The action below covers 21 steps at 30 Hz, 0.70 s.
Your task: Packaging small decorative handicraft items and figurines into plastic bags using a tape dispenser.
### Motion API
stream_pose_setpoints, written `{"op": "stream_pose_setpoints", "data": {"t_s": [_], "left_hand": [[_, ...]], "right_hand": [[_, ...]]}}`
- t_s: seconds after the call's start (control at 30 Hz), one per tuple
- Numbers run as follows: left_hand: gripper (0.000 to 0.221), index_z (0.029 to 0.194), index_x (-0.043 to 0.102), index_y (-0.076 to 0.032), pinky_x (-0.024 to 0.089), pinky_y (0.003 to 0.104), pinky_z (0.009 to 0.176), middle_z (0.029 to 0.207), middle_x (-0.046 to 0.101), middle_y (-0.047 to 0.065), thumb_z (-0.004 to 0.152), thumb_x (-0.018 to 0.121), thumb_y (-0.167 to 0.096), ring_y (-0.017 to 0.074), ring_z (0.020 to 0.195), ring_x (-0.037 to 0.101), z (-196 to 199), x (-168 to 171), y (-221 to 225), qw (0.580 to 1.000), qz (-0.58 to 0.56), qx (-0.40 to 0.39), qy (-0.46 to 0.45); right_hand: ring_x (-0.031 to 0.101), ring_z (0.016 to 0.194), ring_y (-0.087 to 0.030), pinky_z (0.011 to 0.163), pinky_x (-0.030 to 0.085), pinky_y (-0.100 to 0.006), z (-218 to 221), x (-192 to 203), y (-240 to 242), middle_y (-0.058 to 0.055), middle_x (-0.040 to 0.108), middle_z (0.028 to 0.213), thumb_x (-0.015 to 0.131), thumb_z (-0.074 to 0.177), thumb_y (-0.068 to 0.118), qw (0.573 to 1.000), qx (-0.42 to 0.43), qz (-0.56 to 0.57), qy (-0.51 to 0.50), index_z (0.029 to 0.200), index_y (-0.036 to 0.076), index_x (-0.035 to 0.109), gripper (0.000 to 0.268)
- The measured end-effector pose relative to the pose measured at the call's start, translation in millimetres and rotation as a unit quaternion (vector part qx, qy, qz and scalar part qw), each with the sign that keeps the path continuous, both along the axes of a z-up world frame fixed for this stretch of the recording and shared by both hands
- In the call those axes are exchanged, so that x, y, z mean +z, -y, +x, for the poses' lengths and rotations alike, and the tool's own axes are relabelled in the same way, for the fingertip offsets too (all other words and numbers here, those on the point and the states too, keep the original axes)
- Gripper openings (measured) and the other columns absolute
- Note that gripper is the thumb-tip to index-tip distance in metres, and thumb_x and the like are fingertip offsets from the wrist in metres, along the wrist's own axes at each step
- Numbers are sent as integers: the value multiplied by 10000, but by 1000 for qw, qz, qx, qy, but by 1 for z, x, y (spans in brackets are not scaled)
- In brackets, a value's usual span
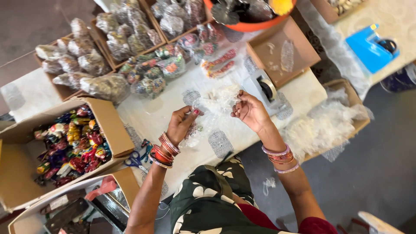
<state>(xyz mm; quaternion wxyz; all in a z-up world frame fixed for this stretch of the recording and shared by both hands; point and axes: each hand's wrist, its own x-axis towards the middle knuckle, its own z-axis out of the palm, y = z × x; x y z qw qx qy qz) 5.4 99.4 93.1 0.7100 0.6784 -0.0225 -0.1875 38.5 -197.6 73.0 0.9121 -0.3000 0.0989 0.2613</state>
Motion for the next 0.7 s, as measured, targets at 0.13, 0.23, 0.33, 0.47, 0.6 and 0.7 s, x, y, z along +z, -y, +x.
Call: {"op": "stream_pose_setpoints", "data": {"t_s": [0.13,0.23,0.33,0.47,0.6,0.7], "left_hand": [[327,1061,709,23,292,229,429,564,463,-67,1085,561,-267,12,451,363,0,18,-11,999,-6,49,24],[316,1105,675,14,375,253,391,550,538,-23,1046,529,-260,61,409,456,-1,37,-8,998,49,39,-25],[327,1275,591,14,523,245,626,747,643,24,1000,656,-150,67,713,631,0,13,7,997,57,-3,57],[492,1355,569,-33,589,305,888,1008,748,81,894,733,-83,146,992,721,-2,8,73,994,65,-80,40],[474,1376,594,-73,569,324,983,1143,760,85,919,715,-96,174,1093,722,-3,-39,140,992,55,-117,-12],[442,1358,592,-79,544,327,1006,1164,756,89,933,705,-120,173,1134,710,-6,-58,181,979,71,-189,-36]], "right_hand": [[623,703,-217,805,513,-434,27,12,-12,-49,643,666,570,985,178,998,49,-10,24,1073,126,582,103],[645,731,-223,819,543,-444,43,12,-3,-62,662,716,585,993,179,995,60,-41,70,1082,112,579,112],[681,836,-217,825,571,-428,53,10,37,-71,688,870,599,991,186,994,17,-82,70,1070,110,555,118],[683,894,-205,781,579,-387,35,-29,155,-59,666,1012,628,965,209,974,-129,-182,48,1122,119,552,196],[660,884,-204,734,571,-370,-6,-99,313,-55,615,1005,641,995,205,880,-347,-323,29,1166,104,539,223],[729,901,-219,722,597,-351,-46,-85,381,-63,657,1008,583,957,199,811,-444,-376,-54,1100,111,514,182]]}}
